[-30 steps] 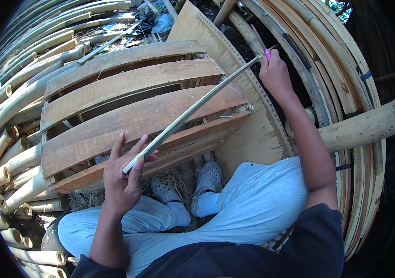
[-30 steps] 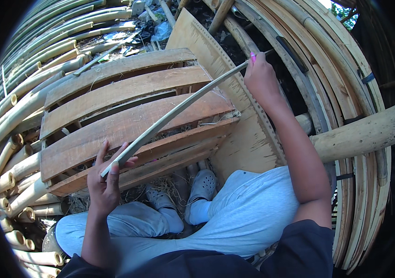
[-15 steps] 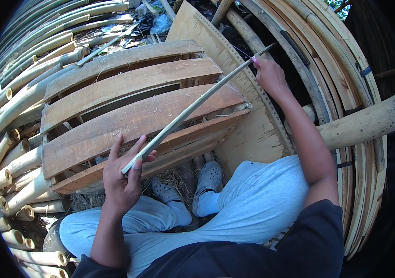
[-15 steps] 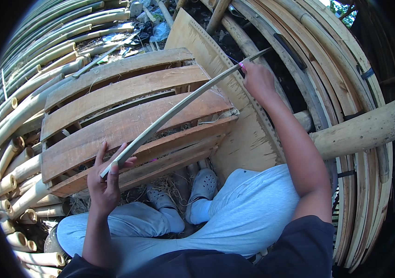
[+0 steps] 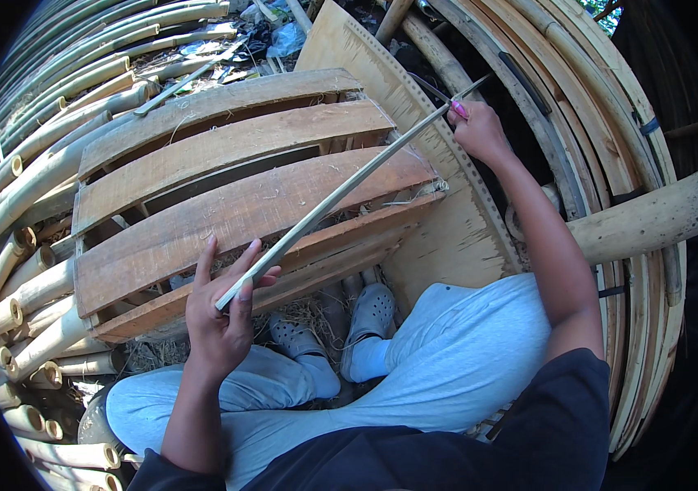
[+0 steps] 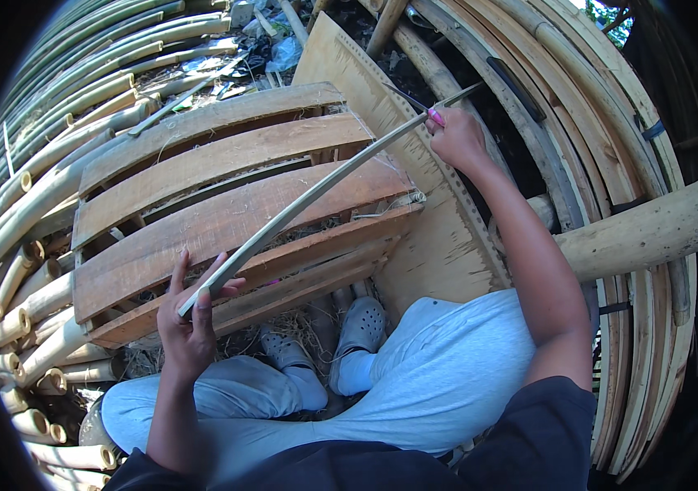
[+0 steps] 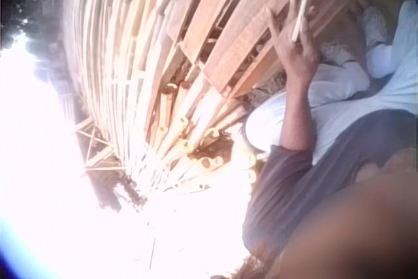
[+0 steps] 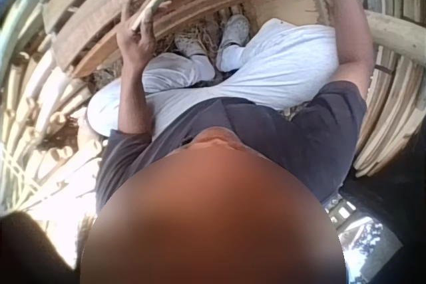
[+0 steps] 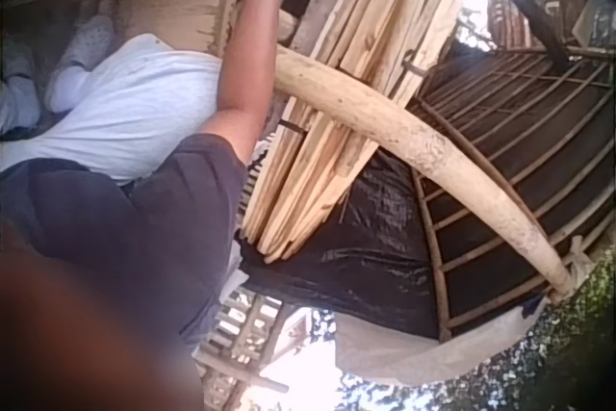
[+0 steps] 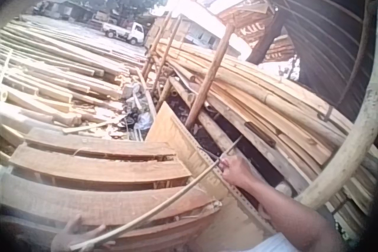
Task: Scraping a thin bamboo strip using a blade to smooth its surface.
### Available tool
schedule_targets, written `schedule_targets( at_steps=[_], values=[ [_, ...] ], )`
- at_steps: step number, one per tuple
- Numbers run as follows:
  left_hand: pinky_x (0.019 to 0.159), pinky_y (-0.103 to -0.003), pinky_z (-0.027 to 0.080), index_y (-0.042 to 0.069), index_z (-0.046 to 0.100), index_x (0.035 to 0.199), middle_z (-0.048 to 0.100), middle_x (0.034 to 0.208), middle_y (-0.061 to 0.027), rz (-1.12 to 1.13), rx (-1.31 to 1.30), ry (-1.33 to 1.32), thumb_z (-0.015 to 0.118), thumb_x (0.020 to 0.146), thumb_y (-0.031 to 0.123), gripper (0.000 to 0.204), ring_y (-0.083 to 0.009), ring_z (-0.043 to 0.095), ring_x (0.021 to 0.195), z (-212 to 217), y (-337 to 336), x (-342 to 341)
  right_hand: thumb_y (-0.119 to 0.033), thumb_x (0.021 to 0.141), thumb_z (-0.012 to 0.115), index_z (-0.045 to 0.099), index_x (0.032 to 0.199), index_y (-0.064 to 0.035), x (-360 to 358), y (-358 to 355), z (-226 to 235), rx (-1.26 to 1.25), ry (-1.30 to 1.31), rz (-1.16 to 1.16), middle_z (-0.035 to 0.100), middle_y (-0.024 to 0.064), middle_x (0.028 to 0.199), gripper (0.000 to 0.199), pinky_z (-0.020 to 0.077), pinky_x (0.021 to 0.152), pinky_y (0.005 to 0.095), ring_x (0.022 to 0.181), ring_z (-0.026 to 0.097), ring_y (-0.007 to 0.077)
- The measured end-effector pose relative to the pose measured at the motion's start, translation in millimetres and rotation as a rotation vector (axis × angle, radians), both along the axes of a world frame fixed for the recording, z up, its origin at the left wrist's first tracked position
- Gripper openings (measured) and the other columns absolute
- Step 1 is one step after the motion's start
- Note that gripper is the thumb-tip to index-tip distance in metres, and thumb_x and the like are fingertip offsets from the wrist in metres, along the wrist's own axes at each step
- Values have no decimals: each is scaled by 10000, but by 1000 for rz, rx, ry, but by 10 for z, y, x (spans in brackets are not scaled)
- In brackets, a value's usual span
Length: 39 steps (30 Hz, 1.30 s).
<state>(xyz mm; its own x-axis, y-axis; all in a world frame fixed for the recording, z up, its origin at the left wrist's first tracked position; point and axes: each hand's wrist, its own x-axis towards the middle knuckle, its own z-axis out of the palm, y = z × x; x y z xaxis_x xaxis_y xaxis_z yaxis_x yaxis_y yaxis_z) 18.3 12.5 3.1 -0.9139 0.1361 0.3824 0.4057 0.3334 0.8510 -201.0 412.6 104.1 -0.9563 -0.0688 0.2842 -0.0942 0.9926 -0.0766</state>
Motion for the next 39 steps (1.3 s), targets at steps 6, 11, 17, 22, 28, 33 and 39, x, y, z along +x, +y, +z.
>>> schedule_targets(
  at_steps=[6, 11, 17, 22, 28, 33, 39],
  values=[
    [1223, -525, 178, -9, 667, 1200, 764, 950, -100, 4, 25, -5, 412, 1065, 252, 390, -247, 683, 1129, 1, 0, -4, -160, 868, 621, 686, 804, -24, 34, -40, 70, -51, -76, 12, 662, 226, 772, 163, 504, 659, 470, 768, 658, 411],
    [1224, -525, 179, -37, 564, 1354, 763, 925, -92, -8, 43, -16, 403, 1068, 259, 442, -208, 727, 997, 26, -19, 0, -209, 891, 590, 679, 874, -10, -90, 198, 25, 154, -21, -24, 664, 252, 817, 219, 504, 703, 518, 805, 661, 434],
    [1219, -556, 181, 6, 704, 1131, 763, 954, -95, -7, -34, 17, 403, 1065, 245, 391, -270, 658, 1181, 60, -37, 9, -199, 904, 563, 655, 918, 3, -85, 174, 98, 48, 176, -3, 664, 266, 883, 223, 490, 725, 549, 855, 648, 450],
    [1212, -568, 198, 27, 727, 1025, 762, 970, -98, -2, -13, -19, 414, 1056, 220, 369, -281, 600, 1259, 76, -11, 9, -206, 902, 601, 643, 920, 9, -93, 124, 129, 58, 390, 206, 652, 250, 837, 220, 493, 694, 514, 825, 637, 456],
    [1210, -561, 207, 28, 728, 1021, 763, 964, -95, 5, -26, -12, 419, 1056, 219, 365, -283, 595, 1265, 73, -13, 8, -278, 919, 634, 656, 854, -1, -56, 85, 162, -142, 178, 78, 641, 232, 729, 285, 480, 650, 455, 714, 633, 425],
    [1209, -559, 207, 26, 729, 1005, 763, 963, -96, 6, -28, -5, 421, 1054, 214, 364, -285, 590, 1271, 54, -26, 10, -323, 905, 666, 665, 791, -1, -137, 164, 242, -163, 40, -23, 636, 201, 681, 341, 475, 634, 431, 669, 642, 367],
    [1210, -562, 202, 31, 726, 993, 762, 969, -100, -14, -31, 6, 421, 1051, 206, 357, -292, 587, 1275, 66, -18, -6, -298, 902, 682, 675, 757, -11, -353, 460, 95, -341, 36, -116, 676, 131, 677, 322, 471, 608, 377, 642, 659, 216]
  ],
)
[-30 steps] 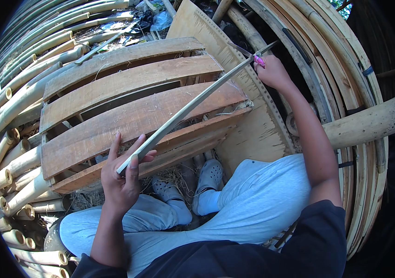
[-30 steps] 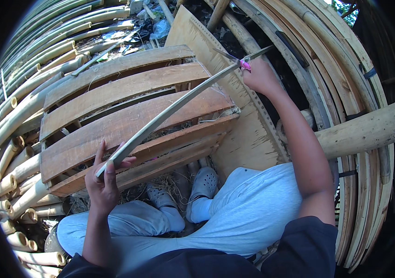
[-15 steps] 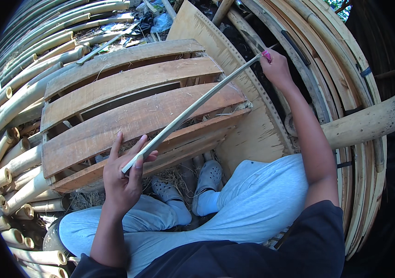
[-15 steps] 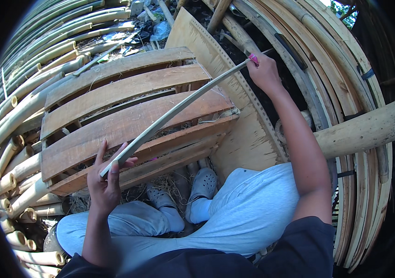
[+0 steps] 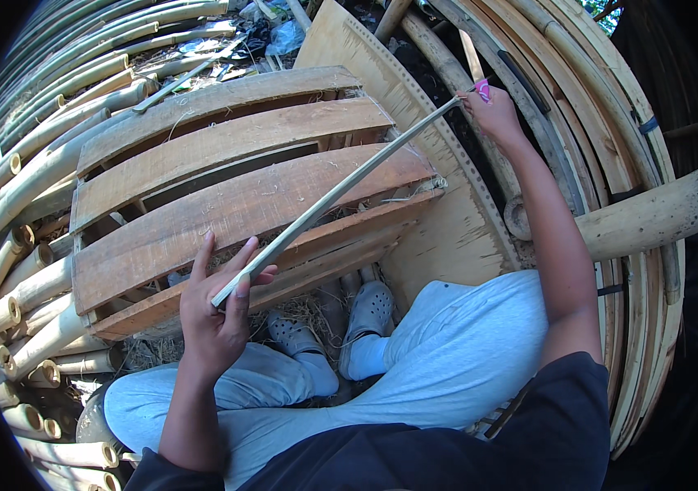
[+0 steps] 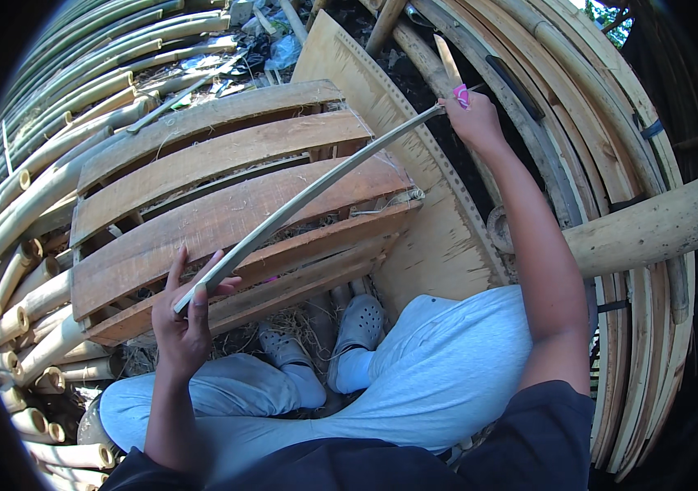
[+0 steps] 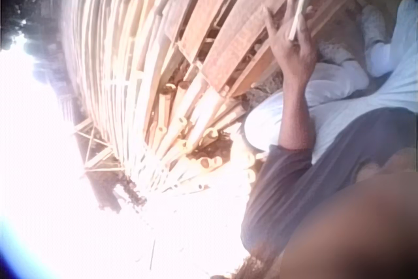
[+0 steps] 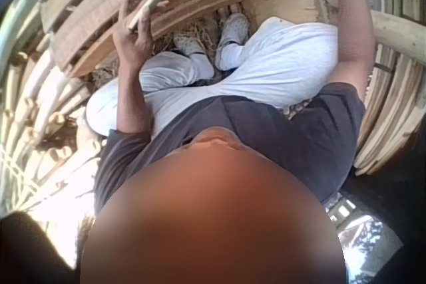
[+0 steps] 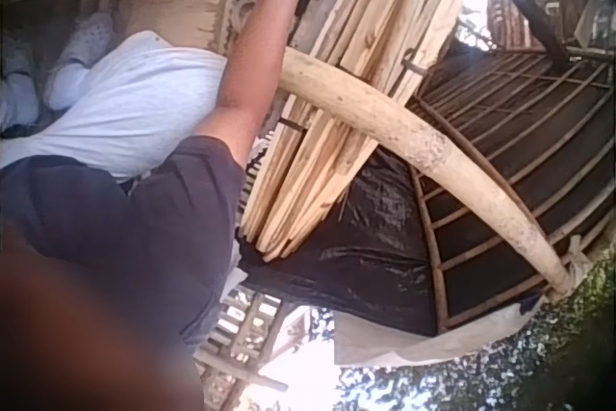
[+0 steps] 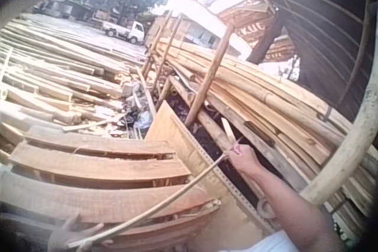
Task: Scraping a thin bamboo strip using a blade to smooth its surface.
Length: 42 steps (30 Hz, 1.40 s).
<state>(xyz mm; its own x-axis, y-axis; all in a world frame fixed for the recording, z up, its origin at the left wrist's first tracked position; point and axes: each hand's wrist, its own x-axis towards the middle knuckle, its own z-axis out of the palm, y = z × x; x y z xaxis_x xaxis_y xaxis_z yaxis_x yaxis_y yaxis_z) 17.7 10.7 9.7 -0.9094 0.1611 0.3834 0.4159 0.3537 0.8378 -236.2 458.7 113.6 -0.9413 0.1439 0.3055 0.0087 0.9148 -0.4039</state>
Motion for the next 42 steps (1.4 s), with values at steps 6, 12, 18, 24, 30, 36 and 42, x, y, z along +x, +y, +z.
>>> schedule_targets(
  at_steps=[6, 12, 18, 24, 30, 36, 42],
  values=[
    [1205, -574, 206, 23, 722, 997, 760, 971, -107, 8, 0, 0, 418, 1054, 209, 361, -294, 597, 1265, -17, -25, 2, -190, 947, 596, 675, 932, 47, 95, -194, -22, -644, 3, 43, 734, 123, 985, 250, 554, 726, 249, 804, 694, 148],
    [1198, -571, 224, -8, 709, 1037, 761, 973, -118, 2, 87, -22, 430, 1058, 229, 367, -284, 650, 1191, -19, -49, 5, -176, 944, 566, 637, 1024, 105, 133, -133, 83, -841, -70, 56, 724, 165, 997, 300, 562, 740, 252, 819, 699, 161],
    [1193, -550, 254, -13, 690, 1140, 763, 965, -115, 34, 97, -36, 442, 1058, 239, 363, -260, 708, 1069, -32, -49, -2, -139, 892, 586, 710, 919, 18, 136, -93, 89, -183, 1, -22, 717, 149, 797, 202, 534, 702, 395, 724, 704, 230],
    [1192, -545, 258, -33, 651, 1222, 763, 944, -108, 35, 88, -16, 456, 1052, 234, 371, -257, 718, 1035, -55, -67, -11, -154, 865, 584, 710, 904, 4, 390, -431, 162, 295, 4, 122, 672, 236, 781, 205, 522, 743, 456, 766, 658, 415],
    [1193, -548, 253, -29, 674, 1170, 762, 957, -118, 27, 101, -32, 458, 1050, 217, 348, -265, 710, 1063, -14, -47, -2, -152, 860, 580, 667, 837, 20, 499, -532, 70, 232, -127, 81, 682, 214, 775, 194, 527, 703, 440, 730, 679, 348],
    [1192, -546, 254, -32, 657, 1210, 761, 943, -114, 22, 83, -12, 455, 1051, 209, 353, -263, 709, 1059, -36, -60, -2, -289, 1018, 533, 657, 956, -9, 550, -579, 413, 7, -379, -57, 692, 135, 757, 313, 476, 482, 318, 507, 622, 165],
    [1186, -537, 264, -29, 643, 1257, 763, 952, -113, 35, 120, -67, 450, 1052, 219, 375, -252, 705, 1066, -18, -45, 13, -442, 1048, 483, 619, 1015, -19, 693, -670, 607, -428, -75, 148, 664, 113, 730, 446, 449, 444, 285, 512, 611, 124]
  ],
)
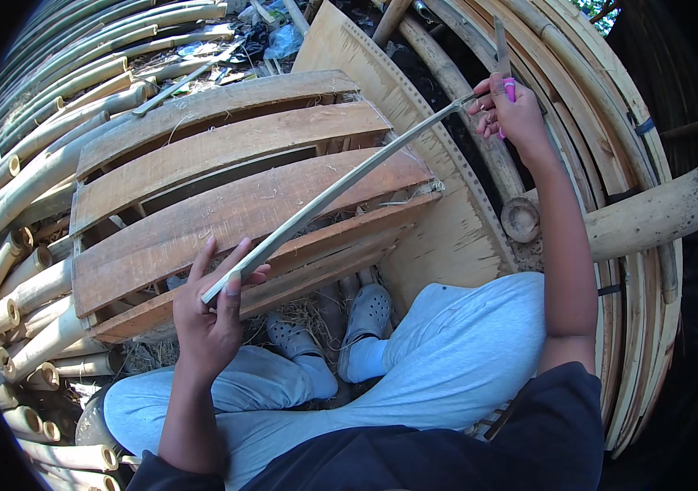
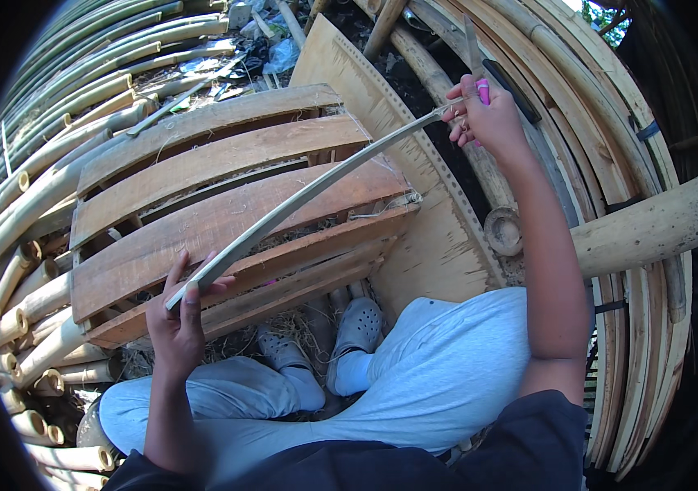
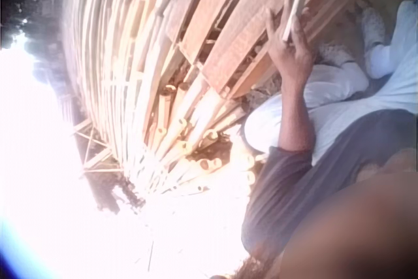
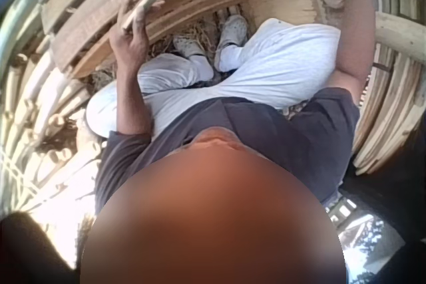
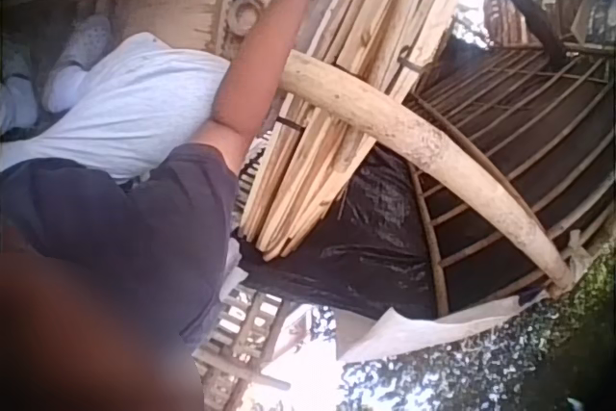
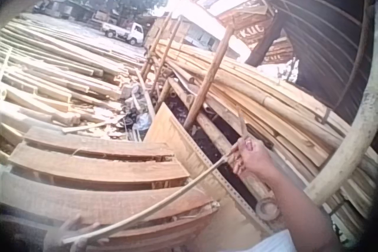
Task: Scraping a thin bamboo strip using a blade to smooth its surface.
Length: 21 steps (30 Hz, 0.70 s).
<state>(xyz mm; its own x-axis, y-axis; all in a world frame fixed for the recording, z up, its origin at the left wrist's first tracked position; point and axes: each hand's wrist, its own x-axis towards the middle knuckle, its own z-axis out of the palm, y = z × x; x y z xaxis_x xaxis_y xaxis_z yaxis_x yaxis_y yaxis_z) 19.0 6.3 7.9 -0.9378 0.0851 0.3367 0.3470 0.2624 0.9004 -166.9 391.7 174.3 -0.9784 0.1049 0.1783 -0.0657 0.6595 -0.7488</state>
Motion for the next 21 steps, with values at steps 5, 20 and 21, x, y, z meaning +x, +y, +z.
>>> schedule_targets(
  at_steps=[5, 20, 21],
  values=[
    [1178, -534, 280, -30, 656, 1237, 764, 971, -113, 14, 18, 30, 452, 1053, 228, 376, -253, 706, 1063, -35, 14, -20, -423, 1032, 511, 602, 1037, 16, 25, 213, 96, 705, 333, -141, 677, 195, 807, 447, 499, 655, 444, 723, 684, 311],
    [756, -262, 499, -44, 675, 1073, 739, 1005, -153, 407, 312, -96, 473, 1061, 385, 474, -138, 668, 783, -44, -321, -24, -160, 1006, 480, 503, 972, 17, 233, -274, -676, 991, 77, 11, 638, 292, 766, 182, 492, 663, 580, 779, 637, 483],
    [708, -257, 498, -37, 661, 1093, 742, 992, -159, 384, 448, -127, 485, 1059, 380, 454, -129, 655, 740, -81, -325, -35, -160, 1006, 480, 503, 972, 17, 208, -354, -741, 985, 80, 15, 638, 292, 766, 182, 492, 663, 580, 779, 637, 483]
  ],
)
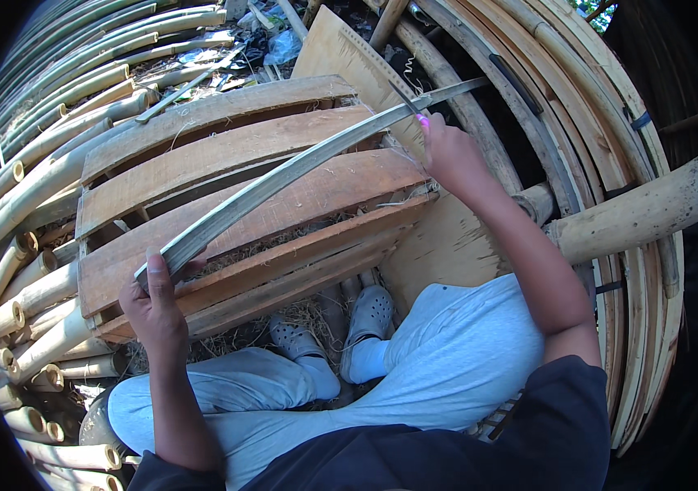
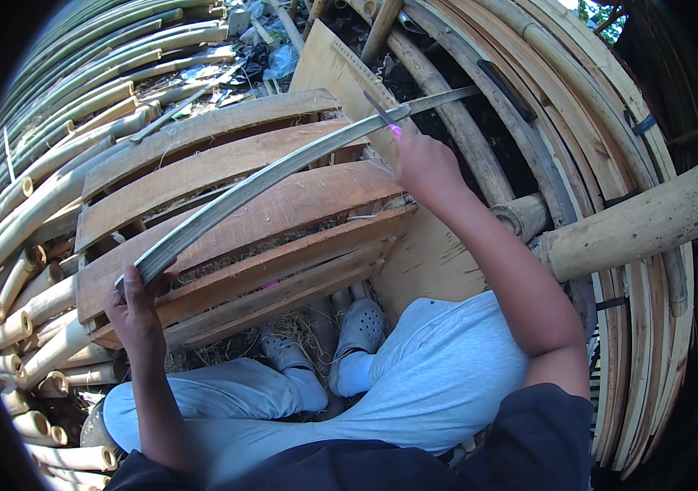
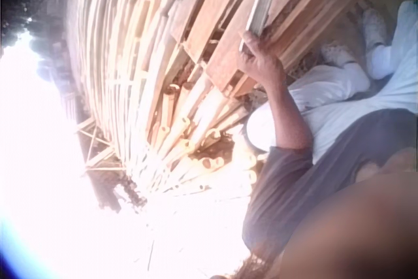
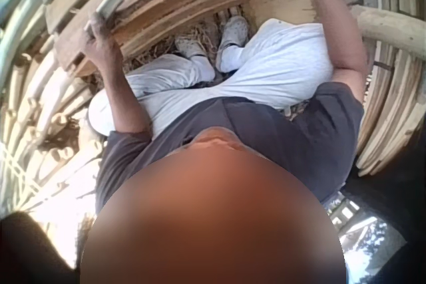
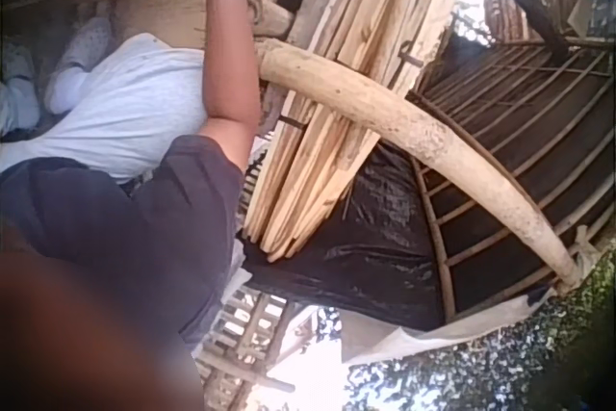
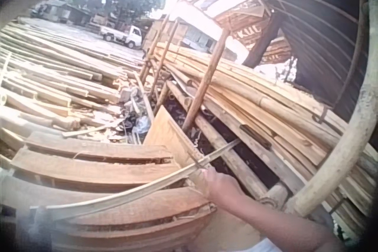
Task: Scraping a thin bamboo strip using a blade to smooth its surface.
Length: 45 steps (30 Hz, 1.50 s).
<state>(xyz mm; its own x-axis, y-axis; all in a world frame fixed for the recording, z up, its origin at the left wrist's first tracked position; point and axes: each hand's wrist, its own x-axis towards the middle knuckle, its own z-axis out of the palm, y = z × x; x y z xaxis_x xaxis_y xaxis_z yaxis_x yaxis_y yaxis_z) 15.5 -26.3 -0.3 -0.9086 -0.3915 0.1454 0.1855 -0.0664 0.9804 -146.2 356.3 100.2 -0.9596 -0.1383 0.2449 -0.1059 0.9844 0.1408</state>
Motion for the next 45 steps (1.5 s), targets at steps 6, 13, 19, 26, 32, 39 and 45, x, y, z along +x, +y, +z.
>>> schedule_targets(
  at_steps=[6, 13, 19, 26, 32, 39, 45],
  values=[
    [667, -255, 512, -61, 678, 1017, 746, 926, -158, -128, -143, 31, 525, 1054, 333, 424, -114, 627, 691, -14, -30, -4, -179, 1022, 460, 481, 995, -19, -369, 302, -27, 201, 55, 66, 667, 208, 684, 164, 549, 560, 495, 677, 701, 381],
    [656, -251, 502, -38, 674, 1064, 757, 949, -154, -157, -144, 58, 486, 1061, 383, 462, -112, 625, 692, -17, 73, 8, -224, 1037, 448, 492, 948, -50, -398, 340, -133, 400, 134, 186, 670, 115, 622, 200, 555, 477, 410, 567, 700, 295],
    [693, -274, 536, -55, 700, 1058, 759, 910, -126, -217, -184, 97, 520, 1058, 311, 408, -126, 665, 750, 5, 111, 17, -190, 1021, 477, 521, 940, -35, -163, -82, -314, 423, 220, 295, 683, 104, 633, 180, 570, 478, 367, 589, 721, 263],
    [712, -275, 541, -50, 701, 1071, 761, 916, -133, -239, -170, 102, 500, 1066, 311, 413, -135, 679, 788, 13, 132, 1, -153, 1006, 480, 537, 961, -5, -371, 475, -212, 488, 205, -186, 722, 122, 714, 165, 599, 550, 374, 658, 743, 264],
    [735, -284, 547, -43, 705, 1074, 760, 932, -140, -223, -141, 76, 498, 1066, 307, 407, -158, 696, 829, 40, 131, 22, -206, 1042, 414, 536, 990, 28, -162, -20, 241, 73, 211, -118, 696, 241, 774, 268, 576, 647, 499, 765, 712, 411],
    [695, -270, 535, -19, 715, 1039, 760, 889, -122, -226, -241, 149, 493, 1066, 271, 367, -154, 707, 783, 59, 127, 30, -240, 1047, 431, 562, 1024, 5, 286, -452, 225, -428, -163, 188, 647, 273, 796, 278, 485, 689, 564, 765, 623, 504],
    [570, -266, 479, 36, 684, 907, 669, 667, -72, -427, -517, -9, 508, 1044, 195, 274, -147, 658, 593, 127, 228, 88, -156, 1013, 494, 509, 1014, 12, 875, -922, -39, -452, -227, 622, 620, 263, 744, 169, 490, 650, 546, 718, 617, 488]
  ],
)
